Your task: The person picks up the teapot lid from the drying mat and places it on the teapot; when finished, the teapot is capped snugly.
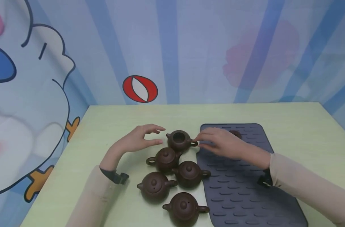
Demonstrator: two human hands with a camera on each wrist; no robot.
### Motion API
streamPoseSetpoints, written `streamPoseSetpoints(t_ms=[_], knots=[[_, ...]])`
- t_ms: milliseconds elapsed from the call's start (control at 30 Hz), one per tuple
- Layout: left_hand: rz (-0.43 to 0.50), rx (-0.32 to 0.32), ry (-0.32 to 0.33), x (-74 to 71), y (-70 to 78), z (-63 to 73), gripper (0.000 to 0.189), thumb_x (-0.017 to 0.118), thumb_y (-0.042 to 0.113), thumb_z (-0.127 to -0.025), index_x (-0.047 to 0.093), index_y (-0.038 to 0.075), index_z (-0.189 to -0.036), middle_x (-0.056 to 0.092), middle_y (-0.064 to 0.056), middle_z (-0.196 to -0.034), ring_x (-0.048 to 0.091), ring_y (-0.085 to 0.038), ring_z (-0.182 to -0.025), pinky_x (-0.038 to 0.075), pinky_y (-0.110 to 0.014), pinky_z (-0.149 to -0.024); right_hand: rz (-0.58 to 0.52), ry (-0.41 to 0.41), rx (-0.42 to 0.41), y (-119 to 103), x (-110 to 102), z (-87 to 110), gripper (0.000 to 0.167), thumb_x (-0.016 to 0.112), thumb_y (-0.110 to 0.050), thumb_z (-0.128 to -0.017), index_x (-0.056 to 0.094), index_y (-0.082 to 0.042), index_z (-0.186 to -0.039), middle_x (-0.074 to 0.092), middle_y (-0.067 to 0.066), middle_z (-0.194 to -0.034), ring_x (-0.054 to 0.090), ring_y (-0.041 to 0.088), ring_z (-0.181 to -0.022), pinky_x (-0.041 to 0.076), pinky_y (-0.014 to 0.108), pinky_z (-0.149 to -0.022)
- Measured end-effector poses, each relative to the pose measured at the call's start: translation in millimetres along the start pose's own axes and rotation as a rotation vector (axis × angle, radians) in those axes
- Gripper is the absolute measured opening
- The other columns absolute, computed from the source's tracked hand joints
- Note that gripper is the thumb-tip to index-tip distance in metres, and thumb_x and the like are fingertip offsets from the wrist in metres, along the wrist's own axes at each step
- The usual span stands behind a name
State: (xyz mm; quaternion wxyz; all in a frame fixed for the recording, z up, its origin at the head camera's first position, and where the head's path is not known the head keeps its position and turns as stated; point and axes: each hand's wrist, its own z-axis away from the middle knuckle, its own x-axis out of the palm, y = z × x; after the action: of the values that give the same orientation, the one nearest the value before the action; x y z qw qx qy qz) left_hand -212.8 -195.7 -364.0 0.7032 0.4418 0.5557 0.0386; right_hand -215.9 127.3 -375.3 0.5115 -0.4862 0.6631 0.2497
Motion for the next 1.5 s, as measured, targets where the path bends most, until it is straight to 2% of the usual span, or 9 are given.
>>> streamPoseSetpoints(t_ms=[167, 367, 500, 667, 833, 1100, 1267, 1500], knots=[[0.000, -0.004, -0.028, 0.6, -7.7, -13.2, 0.056, 0.064, 0.034, -0.088, 0.047, 0.013, -0.137, 0.048, -0.010, -0.138, 0.048, -0.025, -0.123, 0.036, -0.047, -0.103, 0.031, 0.033, 0.055, 12, -7, 16.7, 0.027, 0.071, -0.014, -0.083, 0.067, -0.013, -0.109, 0.064, -0.001, -0.103, 0.061, 0.013, -0.092, 0.052, 0.031, -0.074], [-0.007, -0.007, -0.125, 3.8, -9.9, -28.7, 0.064, 0.065, 0.035, -0.087, 0.040, 0.013, -0.142, 0.043, -0.007, -0.142, 0.046, -0.024, -0.126, 0.036, -0.047, -0.104, 0.061, 0.051, 0.113, 24, -13, 34.4, 0.027, 0.072, -0.011, -0.082, 0.068, -0.011, -0.109, 0.064, 0.001, -0.105, 0.061, 0.014, -0.092, 0.052, 0.033, -0.073], [-0.034, -0.010, -0.186, 4.4, -8.2, -34.1, 0.067, 0.066, 0.037, -0.086, 0.039, 0.014, -0.143, 0.043, -0.003, -0.143, 0.047, -0.023, -0.125, 0.038, -0.047, -0.102, 0.084, 0.051, 0.126, 31, -14, 43.5, 0.027, 0.071, -0.009, -0.082, 0.067, -0.010, -0.109, 0.064, 0.003, -0.105, 0.061, 0.015, -0.090, 0.051, 0.034, -0.071], [-0.055, 0.004, -0.223, 7.5, -7.2, -37.1, 0.070, 0.067, 0.038, -0.086, 0.036, 0.015, -0.145, 0.041, -0.002, -0.144, 0.047, -0.023, -0.125, 0.038, -0.045, -0.102, 0.099, 0.058, 0.157, 40, -15, 54.2, 0.027, 0.071, -0.008, -0.082, 0.067, -0.009, -0.108, 0.064, 0.004, -0.104, 0.062, 0.018, -0.090, 0.052, 0.036, -0.071], [-0.040, 0.029, -0.227, 11.8, -7.4, -38.9, 0.071, 0.068, 0.033, -0.085, 0.035, 0.015, -0.145, 0.040, -0.003, -0.145, 0.045, -0.024, -0.126, 0.037, -0.043, -0.104, 0.102, 0.056, 0.207, 52, -20, 64.6, 0.027, 0.073, -0.008, -0.080, 0.068, -0.008, -0.107, 0.065, 0.005, -0.102, 0.061, 0.020, -0.091, 0.051, 0.037, -0.071], [-0.021, 0.032, -0.205, 19.0, -7.0, -40.5, 0.067, 0.068, 0.034, -0.086, 0.038, 0.019, -0.144, 0.044, -0.002, -0.143, 0.048, -0.021, -0.124, 0.042, -0.042, -0.100, 0.008, -0.048, 0.340, 63, -27, 76.2, 0.029, 0.069, -0.004, -0.082, 0.067, -0.008, -0.111, 0.064, 0.006, -0.106, 0.061, 0.023, -0.096, 0.051, 0.041, -0.078], [-0.017, 0.049, -0.173, 21.5, -5.0, -41.1, 0.066, 0.070, 0.032, -0.084, 0.042, 0.017, -0.141, 0.047, -0.004, -0.140, 0.049, -0.023, -0.123, 0.043, -0.040, -0.100, -0.017, -0.053, 0.353, 66, -23, 78.0, 0.025, 0.065, -0.002, -0.085, 0.067, -0.005, -0.110, 0.065, 0.008, -0.104, 0.063, 0.022, -0.092, 0.052, 0.037, -0.072], [-0.010, 0.057, -0.145, 25.0, -5.7, -44.1, 0.065, 0.073, 0.029, -0.081, 0.046, 0.014, -0.139, 0.050, -0.006, -0.137, 0.054, -0.024, -0.119, 0.045, -0.039, -0.097, -0.001, -0.059, 0.341, 67, -25, 78.3, 0.022, 0.068, -0.001, -0.082, 0.069, -0.005, -0.104, 0.065, 0.006, -0.097, 0.063, 0.018, -0.083, 0.051, 0.032, -0.065]])
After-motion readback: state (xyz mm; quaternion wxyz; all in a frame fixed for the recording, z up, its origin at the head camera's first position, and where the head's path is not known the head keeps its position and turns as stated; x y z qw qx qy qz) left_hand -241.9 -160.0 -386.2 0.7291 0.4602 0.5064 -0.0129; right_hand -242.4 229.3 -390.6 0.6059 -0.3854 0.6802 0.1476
